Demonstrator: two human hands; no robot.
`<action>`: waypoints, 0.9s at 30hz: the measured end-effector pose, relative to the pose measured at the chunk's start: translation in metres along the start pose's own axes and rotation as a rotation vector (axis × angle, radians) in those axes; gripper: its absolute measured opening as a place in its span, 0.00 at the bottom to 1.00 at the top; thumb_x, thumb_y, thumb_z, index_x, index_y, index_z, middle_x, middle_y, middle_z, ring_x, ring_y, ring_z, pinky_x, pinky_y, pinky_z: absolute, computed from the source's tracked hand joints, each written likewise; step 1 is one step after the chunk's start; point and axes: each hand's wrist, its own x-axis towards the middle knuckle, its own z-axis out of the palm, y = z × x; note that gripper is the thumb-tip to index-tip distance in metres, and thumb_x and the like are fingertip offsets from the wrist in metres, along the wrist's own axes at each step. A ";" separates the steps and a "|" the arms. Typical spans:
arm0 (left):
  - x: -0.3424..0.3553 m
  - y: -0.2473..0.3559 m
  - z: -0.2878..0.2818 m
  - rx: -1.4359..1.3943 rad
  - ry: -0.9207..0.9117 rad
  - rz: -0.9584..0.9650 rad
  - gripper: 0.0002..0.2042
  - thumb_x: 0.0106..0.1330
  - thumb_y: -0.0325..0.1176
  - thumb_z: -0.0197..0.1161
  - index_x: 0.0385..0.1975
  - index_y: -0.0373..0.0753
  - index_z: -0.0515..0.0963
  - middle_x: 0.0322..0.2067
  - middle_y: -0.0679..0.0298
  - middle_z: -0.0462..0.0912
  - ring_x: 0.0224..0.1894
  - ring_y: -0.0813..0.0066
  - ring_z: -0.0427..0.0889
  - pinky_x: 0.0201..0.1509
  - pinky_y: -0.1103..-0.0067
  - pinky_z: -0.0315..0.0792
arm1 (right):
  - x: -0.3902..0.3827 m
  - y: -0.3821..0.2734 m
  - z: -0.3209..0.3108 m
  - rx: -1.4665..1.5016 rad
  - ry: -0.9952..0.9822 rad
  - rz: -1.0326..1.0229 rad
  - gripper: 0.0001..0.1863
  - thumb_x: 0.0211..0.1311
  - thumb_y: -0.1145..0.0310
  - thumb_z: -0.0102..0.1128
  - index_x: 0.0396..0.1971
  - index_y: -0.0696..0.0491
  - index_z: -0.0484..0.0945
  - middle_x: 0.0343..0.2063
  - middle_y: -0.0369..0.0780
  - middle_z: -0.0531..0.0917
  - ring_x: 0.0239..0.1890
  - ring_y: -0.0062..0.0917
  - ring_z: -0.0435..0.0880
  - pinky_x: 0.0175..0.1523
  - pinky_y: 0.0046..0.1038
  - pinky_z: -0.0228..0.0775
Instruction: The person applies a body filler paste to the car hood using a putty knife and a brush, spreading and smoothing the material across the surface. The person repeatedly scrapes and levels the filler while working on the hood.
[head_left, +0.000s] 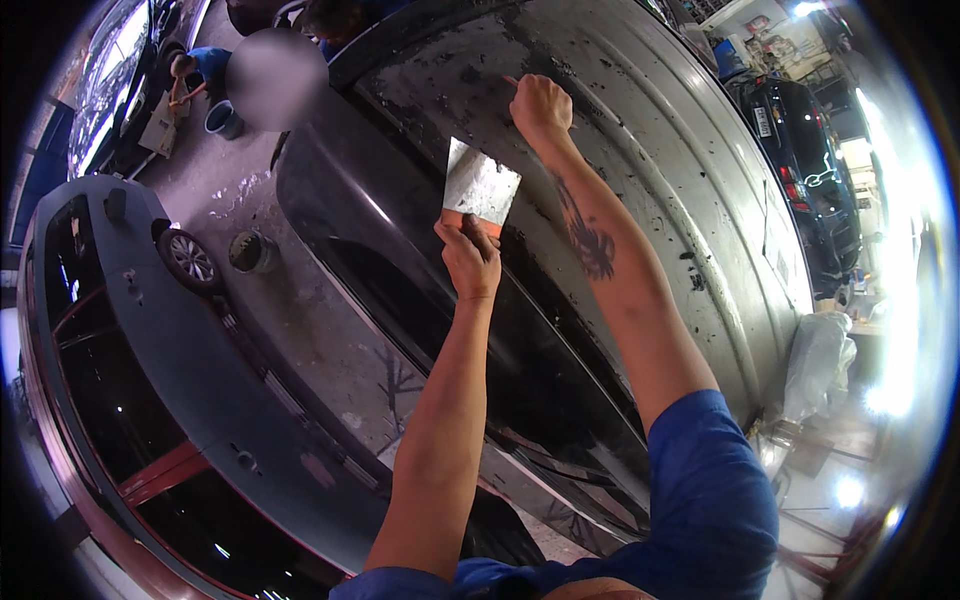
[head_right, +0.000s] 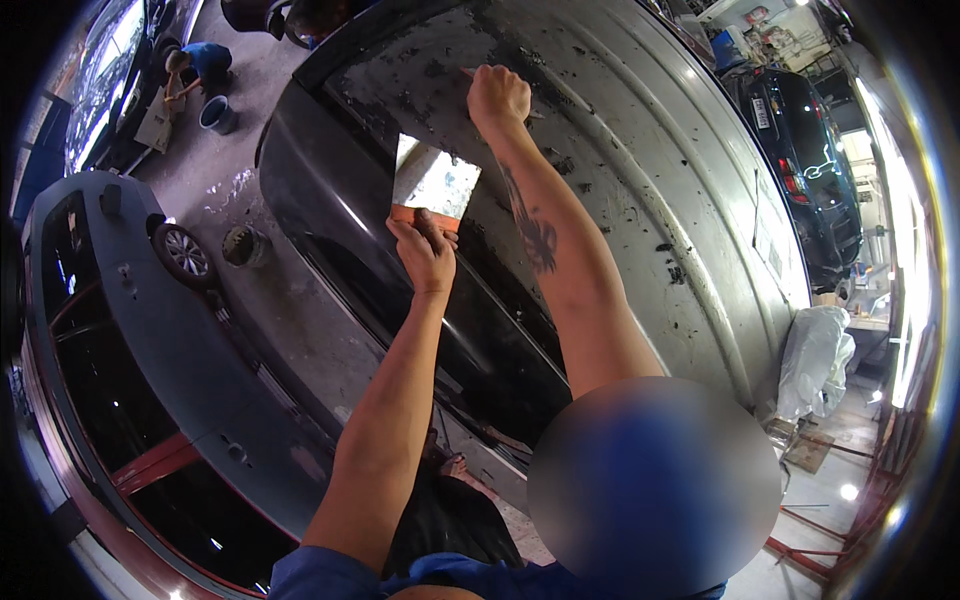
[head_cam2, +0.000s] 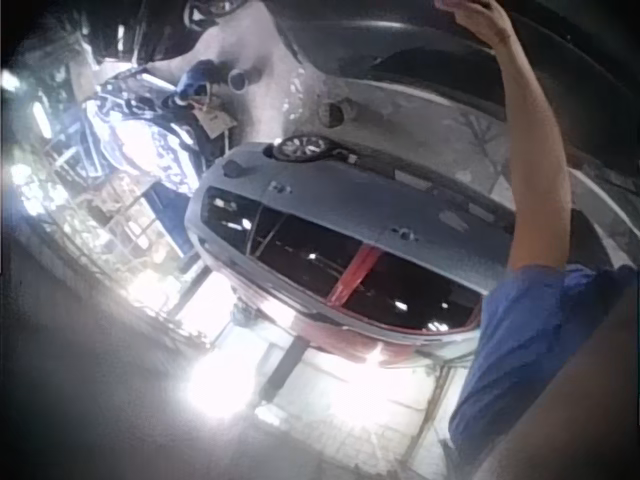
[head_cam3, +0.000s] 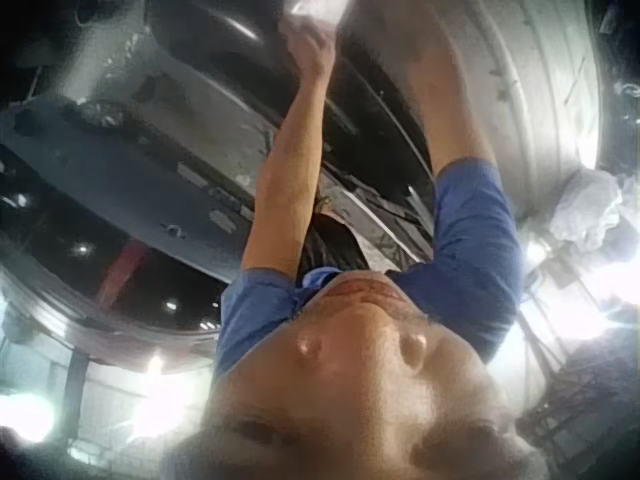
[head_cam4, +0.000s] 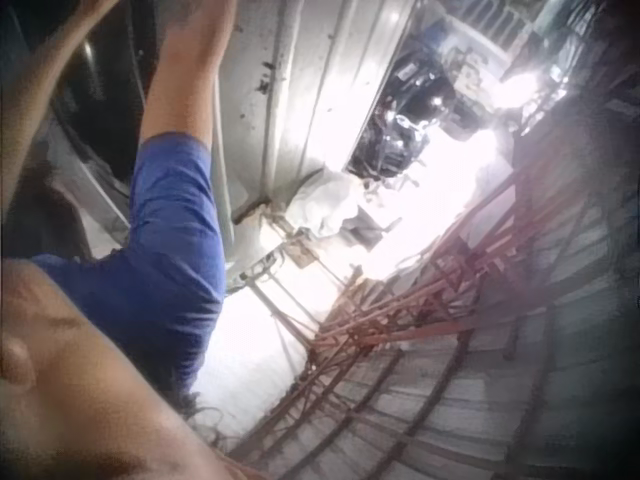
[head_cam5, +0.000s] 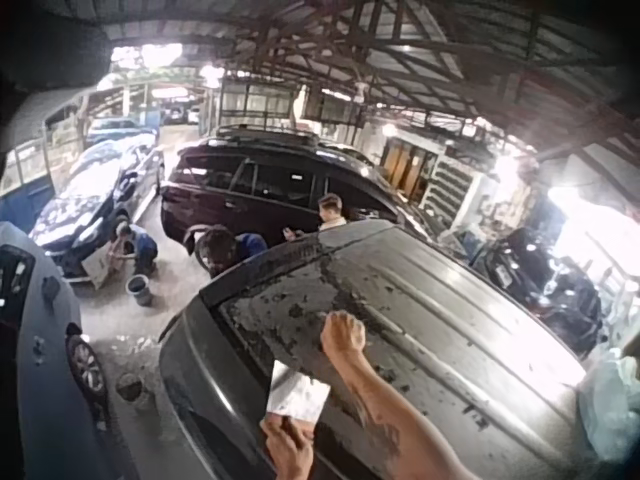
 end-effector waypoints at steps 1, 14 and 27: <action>0.001 0.000 0.000 -0.012 0.000 0.023 0.13 0.73 0.35 0.49 0.37 0.34 0.55 0.17 0.59 0.75 0.14 0.72 0.77 0.18 0.78 0.69 | 0.006 -0.001 -0.001 -0.009 -0.062 0.020 0.08 0.55 0.69 0.59 0.32 0.54 0.84 0.32 0.44 0.85 0.39 0.38 0.85 0.41 0.36 0.78; -0.002 0.005 -0.002 -0.032 -0.024 -0.018 0.12 0.73 0.35 0.49 0.38 0.35 0.55 0.18 0.60 0.74 0.15 0.72 0.76 0.20 0.78 0.68 | -0.005 0.033 0.007 -0.052 -0.109 0.004 0.13 0.61 0.64 0.54 0.41 0.40 0.85 0.44 0.43 0.78 0.49 0.37 0.77 0.50 0.36 0.72; 0.000 -0.004 0.000 -0.057 -0.010 0.059 0.12 0.74 0.35 0.48 0.40 0.33 0.55 0.18 0.60 0.72 0.15 0.73 0.76 0.18 0.81 0.69 | 0.005 0.060 0.013 -0.123 -0.043 0.009 0.13 0.64 0.64 0.51 0.41 0.40 0.85 0.42 0.45 0.78 0.48 0.40 0.77 0.50 0.39 0.72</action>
